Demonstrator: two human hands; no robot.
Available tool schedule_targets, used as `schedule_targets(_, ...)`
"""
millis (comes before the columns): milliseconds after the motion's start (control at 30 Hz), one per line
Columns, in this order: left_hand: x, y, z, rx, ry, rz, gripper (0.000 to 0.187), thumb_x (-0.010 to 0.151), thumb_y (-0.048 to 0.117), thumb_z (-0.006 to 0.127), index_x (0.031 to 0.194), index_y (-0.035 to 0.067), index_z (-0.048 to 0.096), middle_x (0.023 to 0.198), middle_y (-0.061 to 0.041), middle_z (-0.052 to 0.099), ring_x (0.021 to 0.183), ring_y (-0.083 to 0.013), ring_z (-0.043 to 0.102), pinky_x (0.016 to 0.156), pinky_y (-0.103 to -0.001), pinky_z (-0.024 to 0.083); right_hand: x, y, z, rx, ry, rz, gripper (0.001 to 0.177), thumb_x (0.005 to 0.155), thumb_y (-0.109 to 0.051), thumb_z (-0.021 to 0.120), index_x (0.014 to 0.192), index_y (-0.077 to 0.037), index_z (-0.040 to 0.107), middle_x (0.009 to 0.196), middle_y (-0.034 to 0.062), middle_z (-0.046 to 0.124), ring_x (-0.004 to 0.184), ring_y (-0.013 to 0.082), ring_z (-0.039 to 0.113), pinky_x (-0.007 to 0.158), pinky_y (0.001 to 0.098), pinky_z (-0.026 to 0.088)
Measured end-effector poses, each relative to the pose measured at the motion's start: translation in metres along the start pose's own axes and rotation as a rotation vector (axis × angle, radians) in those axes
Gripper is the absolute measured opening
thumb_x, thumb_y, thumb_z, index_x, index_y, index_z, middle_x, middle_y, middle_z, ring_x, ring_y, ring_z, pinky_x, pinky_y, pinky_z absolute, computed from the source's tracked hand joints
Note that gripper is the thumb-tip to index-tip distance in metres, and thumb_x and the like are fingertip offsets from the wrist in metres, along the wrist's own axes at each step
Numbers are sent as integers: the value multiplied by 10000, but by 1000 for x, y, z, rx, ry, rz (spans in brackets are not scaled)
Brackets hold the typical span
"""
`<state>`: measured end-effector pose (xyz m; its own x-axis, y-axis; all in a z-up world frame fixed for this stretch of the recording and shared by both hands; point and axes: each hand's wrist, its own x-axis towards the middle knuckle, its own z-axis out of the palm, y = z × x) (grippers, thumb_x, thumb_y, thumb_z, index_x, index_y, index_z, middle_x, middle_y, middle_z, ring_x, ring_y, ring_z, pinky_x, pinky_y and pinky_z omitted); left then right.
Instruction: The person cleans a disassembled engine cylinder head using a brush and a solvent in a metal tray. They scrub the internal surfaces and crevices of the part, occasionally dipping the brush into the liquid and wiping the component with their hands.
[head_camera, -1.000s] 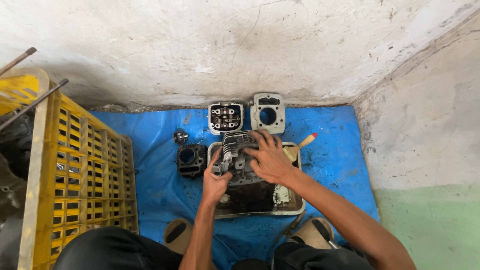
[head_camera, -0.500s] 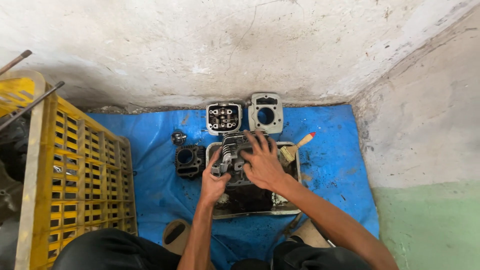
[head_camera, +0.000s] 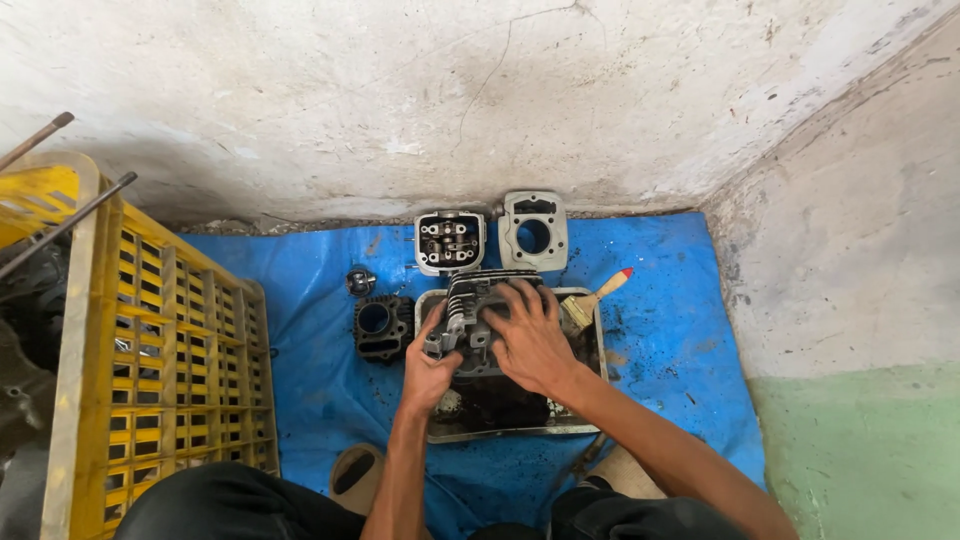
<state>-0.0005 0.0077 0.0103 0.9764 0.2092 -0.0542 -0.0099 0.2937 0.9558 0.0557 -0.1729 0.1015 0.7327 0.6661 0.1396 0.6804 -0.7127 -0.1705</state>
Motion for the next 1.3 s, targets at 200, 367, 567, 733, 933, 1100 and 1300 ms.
schedule_targets(200, 2, -13, -8, 102, -29, 67, 815, 673, -156, 586, 1476, -32, 514, 1549, -143, 526, 1456, -214, 454, 1184, -314, 338, 5, 13, -11, -84, -50, -181, 395, 829, -252, 676, 1202, -123, 672, 1513, 152, 426, 1428, 384, 334, 1164, 613, 270)
schedule_targets(367, 1, -12, -11, 86, -62, 48, 841, 656, -144, 583, 1484, -19, 507, 1589, -127, 488, 1513, -234, 387, 1208, -329, 312, -1, 20, -17, -87, -56, -313, 495, 782, -256, 709, 1247, -90, 673, 1462, 162, 485, 1351, 358, 413, 1097, 575, 335)
schedule_targets(567, -2, -4, -8, 143, -123, 47, 857, 630, -146, 594, 1469, 25, 556, 1593, -132, 493, 1534, -252, 368, 1221, -344, 296, 25, 50, -26, 218, 236, -238, 326, 883, -264, 654, 1141, -77, 720, 1276, 133, 652, 1186, 333, 628, 1017, 490, 501)
schedule_targets(733, -4, 7, -1, 139, -140, 16, 870, 618, -139, 588, 1466, 51, 557, 1610, -104, 463, 1527, -245, 366, 1213, -344, 310, 85, 108, 7, 643, -186, 384, 552, 969, -504, 527, 1292, -85, 686, 1381, 161, 660, 1268, 346, 642, 1076, 442, 495)
schedule_targets(933, 5, -9, -5, 132, -84, 67, 829, 646, -152, 584, 1461, -1, 557, 1560, -139, 535, 1515, -237, 400, 1219, -323, 285, 67, 131, 35, 757, -734, 550, 827, 963, -715, 420, 1522, -106, 471, 1622, 152, 395, 1504, 304, 356, 1227, 419, 284)
schedule_targets(1100, 10, -21, -10, -46, 3, -61, 774, 717, -176, 565, 1473, -10, 572, 1398, -126, 638, 1207, -168, 601, 990, -256, 463, 19, 162, 76, 1441, -193, 815, 716, 963, -597, 526, 1359, -15, 658, 1447, 213, 604, 1317, 309, 548, 1083, 417, 417)
schedule_targets(1300, 9, -8, -2, -74, -11, -96, 801, 714, -206, 567, 1479, 29, 543, 1276, -64, 694, 1095, -131, 659, 901, -248, 523, -81, 228, 172, 755, 651, 1216, 694, 855, -509, 762, 1314, -2, 645, 1349, 229, 601, 1177, 359, 609, 978, 465, 514)
